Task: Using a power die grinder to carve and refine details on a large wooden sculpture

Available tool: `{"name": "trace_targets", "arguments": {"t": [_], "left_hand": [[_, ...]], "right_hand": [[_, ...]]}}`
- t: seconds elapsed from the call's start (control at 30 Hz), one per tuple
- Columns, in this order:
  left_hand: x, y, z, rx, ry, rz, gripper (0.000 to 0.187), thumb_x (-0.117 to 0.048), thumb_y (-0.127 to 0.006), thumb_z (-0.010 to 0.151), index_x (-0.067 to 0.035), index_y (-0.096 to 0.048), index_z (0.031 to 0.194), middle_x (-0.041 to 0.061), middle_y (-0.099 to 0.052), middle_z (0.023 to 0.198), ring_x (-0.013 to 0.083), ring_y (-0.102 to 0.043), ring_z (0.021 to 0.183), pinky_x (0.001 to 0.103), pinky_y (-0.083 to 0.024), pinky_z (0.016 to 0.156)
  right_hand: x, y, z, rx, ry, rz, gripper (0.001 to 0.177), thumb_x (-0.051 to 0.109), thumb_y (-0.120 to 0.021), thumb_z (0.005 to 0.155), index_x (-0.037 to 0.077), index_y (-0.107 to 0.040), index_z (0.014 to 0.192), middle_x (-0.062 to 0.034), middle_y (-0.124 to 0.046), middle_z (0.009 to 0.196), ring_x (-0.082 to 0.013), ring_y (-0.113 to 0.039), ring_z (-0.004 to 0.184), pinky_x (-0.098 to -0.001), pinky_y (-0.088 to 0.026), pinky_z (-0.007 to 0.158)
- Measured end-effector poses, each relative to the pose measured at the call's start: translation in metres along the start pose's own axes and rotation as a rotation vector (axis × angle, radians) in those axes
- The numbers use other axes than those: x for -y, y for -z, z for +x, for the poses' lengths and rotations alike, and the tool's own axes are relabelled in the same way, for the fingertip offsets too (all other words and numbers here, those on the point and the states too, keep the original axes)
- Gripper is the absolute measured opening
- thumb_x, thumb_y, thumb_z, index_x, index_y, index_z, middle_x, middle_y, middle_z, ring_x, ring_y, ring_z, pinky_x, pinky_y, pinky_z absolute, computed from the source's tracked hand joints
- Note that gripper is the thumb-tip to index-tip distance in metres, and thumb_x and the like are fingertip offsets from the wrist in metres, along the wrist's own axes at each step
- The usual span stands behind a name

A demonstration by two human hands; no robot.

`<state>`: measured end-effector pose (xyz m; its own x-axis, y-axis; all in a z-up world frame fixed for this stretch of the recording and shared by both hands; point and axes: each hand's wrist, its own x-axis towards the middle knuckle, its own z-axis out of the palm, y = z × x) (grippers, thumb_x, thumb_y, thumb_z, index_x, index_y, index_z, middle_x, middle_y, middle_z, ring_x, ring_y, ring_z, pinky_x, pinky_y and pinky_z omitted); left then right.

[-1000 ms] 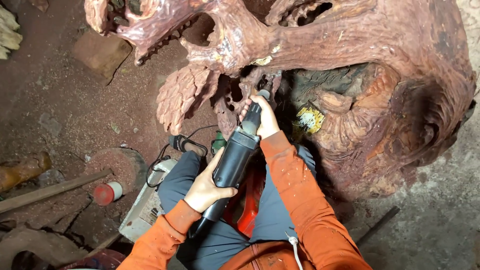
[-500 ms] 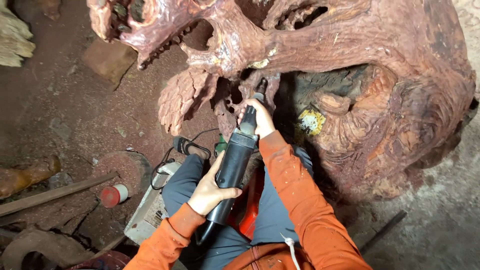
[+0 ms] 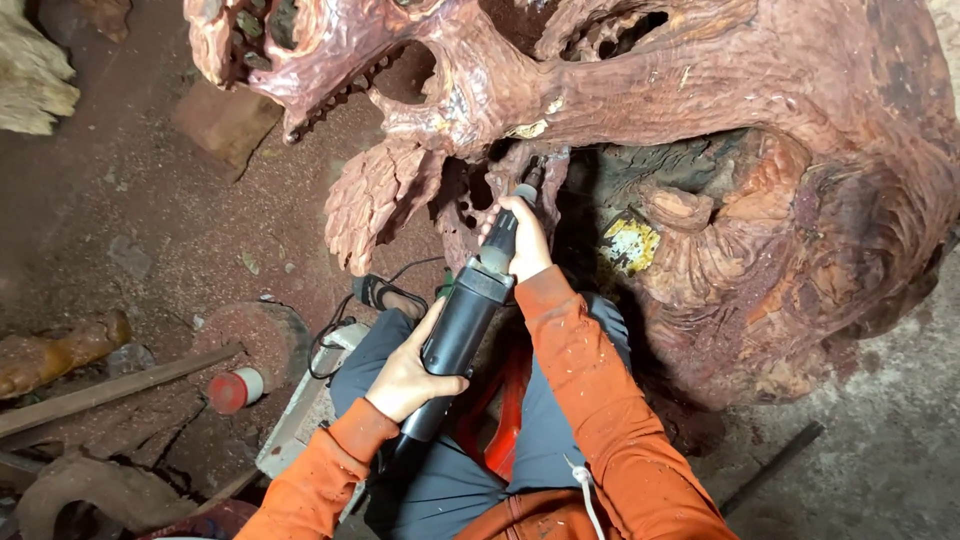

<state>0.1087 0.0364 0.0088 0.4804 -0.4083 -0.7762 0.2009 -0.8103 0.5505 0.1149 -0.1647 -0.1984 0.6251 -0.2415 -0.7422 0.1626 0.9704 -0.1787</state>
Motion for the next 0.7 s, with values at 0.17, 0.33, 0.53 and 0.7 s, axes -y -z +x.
{"name": "trace_targets", "arguments": {"t": [0.17, 0.33, 0.53, 0.7], "left_hand": [[-0.003, 0.001, 0.000, 0.035, -0.002, -0.008, 0.122, -0.022, -0.098, 0.051, -0.042, -0.041, 0.158, 0.018, -0.070, 0.125, 0.0334, -0.071, 0.108, 0.041, -0.058, 0.086], [-0.024, -0.009, -0.006, 0.063, 0.070, 0.060, 0.123, -0.028, -0.096, 0.052, -0.041, -0.038, 0.160, 0.019, -0.070, 0.121, 0.0342, -0.071, 0.109, 0.043, -0.057, 0.087], [-0.020, -0.006, 0.003, 0.029, 0.100, 0.195, 0.125, -0.031, -0.097, 0.050, -0.048, -0.036, 0.158, 0.016, -0.072, 0.118, 0.0317, -0.072, 0.109, 0.041, -0.058, 0.086], [-0.011, 0.005, -0.001, 0.024, 0.063, 0.192, 0.123, -0.029, -0.096, 0.052, -0.048, -0.036, 0.158, 0.021, -0.070, 0.124, 0.0369, -0.070, 0.114, 0.041, -0.057, 0.090]], "right_hand": [[0.002, 0.003, 0.000, 0.004, -0.004, -0.007, 0.023, 0.018, -0.080, 0.077, 0.002, -0.065, 0.085, -0.0119, -0.064, 0.074, -0.0246, -0.068, 0.065, -0.0415, -0.062, 0.062], [0.008, 0.002, 0.000, 0.036, -0.041, -0.007, 0.022, 0.017, -0.080, 0.078, 0.003, -0.064, 0.085, -0.0102, -0.065, 0.075, -0.0228, -0.069, 0.066, -0.0377, -0.061, 0.063], [0.006, 0.006, 0.004, 0.053, -0.082, 0.102, 0.021, 0.016, -0.077, 0.080, 0.004, -0.061, 0.083, -0.0072, -0.061, 0.074, -0.0211, -0.067, 0.065, -0.0369, -0.060, 0.063], [-0.007, 0.006, 0.009, 0.019, 0.007, 0.053, 0.020, 0.016, -0.078, 0.078, 0.001, -0.064, 0.081, -0.0108, -0.064, 0.073, -0.0230, -0.069, 0.064, -0.0394, -0.062, 0.063]]}}
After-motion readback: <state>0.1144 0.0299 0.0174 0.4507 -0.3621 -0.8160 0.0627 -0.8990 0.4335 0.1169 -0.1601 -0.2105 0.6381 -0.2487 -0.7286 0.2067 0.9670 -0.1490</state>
